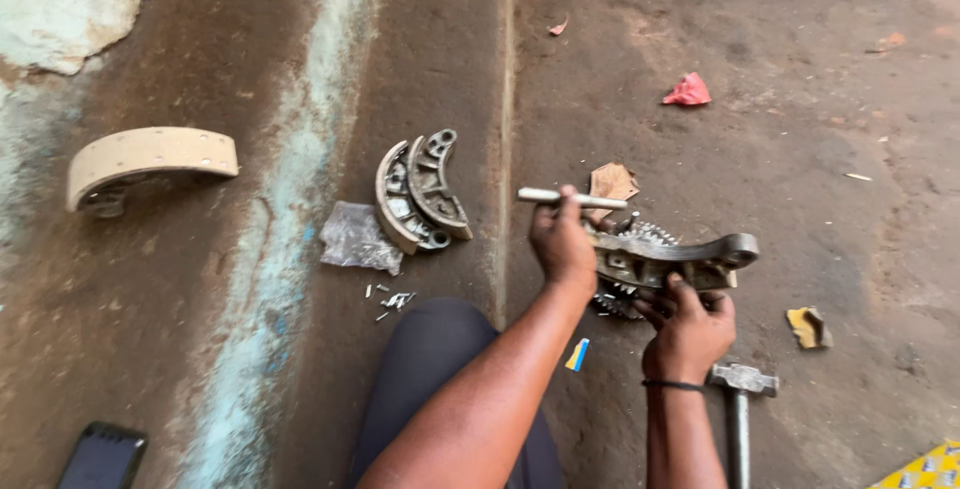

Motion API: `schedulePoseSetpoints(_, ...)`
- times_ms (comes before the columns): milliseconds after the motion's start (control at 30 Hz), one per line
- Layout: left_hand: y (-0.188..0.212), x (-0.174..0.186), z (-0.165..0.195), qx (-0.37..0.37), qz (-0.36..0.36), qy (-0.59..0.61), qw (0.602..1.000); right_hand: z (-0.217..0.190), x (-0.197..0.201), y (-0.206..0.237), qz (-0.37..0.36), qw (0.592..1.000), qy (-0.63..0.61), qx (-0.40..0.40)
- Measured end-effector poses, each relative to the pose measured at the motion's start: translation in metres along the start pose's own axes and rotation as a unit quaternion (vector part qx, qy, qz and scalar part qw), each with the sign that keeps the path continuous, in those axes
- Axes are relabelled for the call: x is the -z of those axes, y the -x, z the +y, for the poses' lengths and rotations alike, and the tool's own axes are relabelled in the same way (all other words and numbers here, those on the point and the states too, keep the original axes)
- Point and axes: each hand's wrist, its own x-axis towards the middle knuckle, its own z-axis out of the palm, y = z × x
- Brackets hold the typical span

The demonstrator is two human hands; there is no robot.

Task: The person uses a hammer and a metal rod to drive pins into a curved metal component, repeatedly striking the rod to secure the pins in place.

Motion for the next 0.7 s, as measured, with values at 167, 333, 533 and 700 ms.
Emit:
schedulePoseSetpoints(167,-0.026,0.003,0.011,0.008,0.08,0.022,0.997,0.005,0.008,0.007,-0.046,0.995,-0.084,-0.015)
schedulePoseSetpoints(333,-0.033,0.005,0.017,0.098,0.088,0.124,0.984,0.017,0.018,0.013,0.085,0.965,0.246,-0.024)
schedulePoseSetpoints(533,-0.03,0.005,0.014,0.103,0.073,0.083,0.989,0.031,0.007,0.044,-0.068,0.839,0.515,0.161)
schedulePoseSetpoints(700,-0.032,0.004,0.008,0.109,0.071,0.09,0.987,0.024,-0.006,0.032,-0.22,0.697,0.652,0.204)
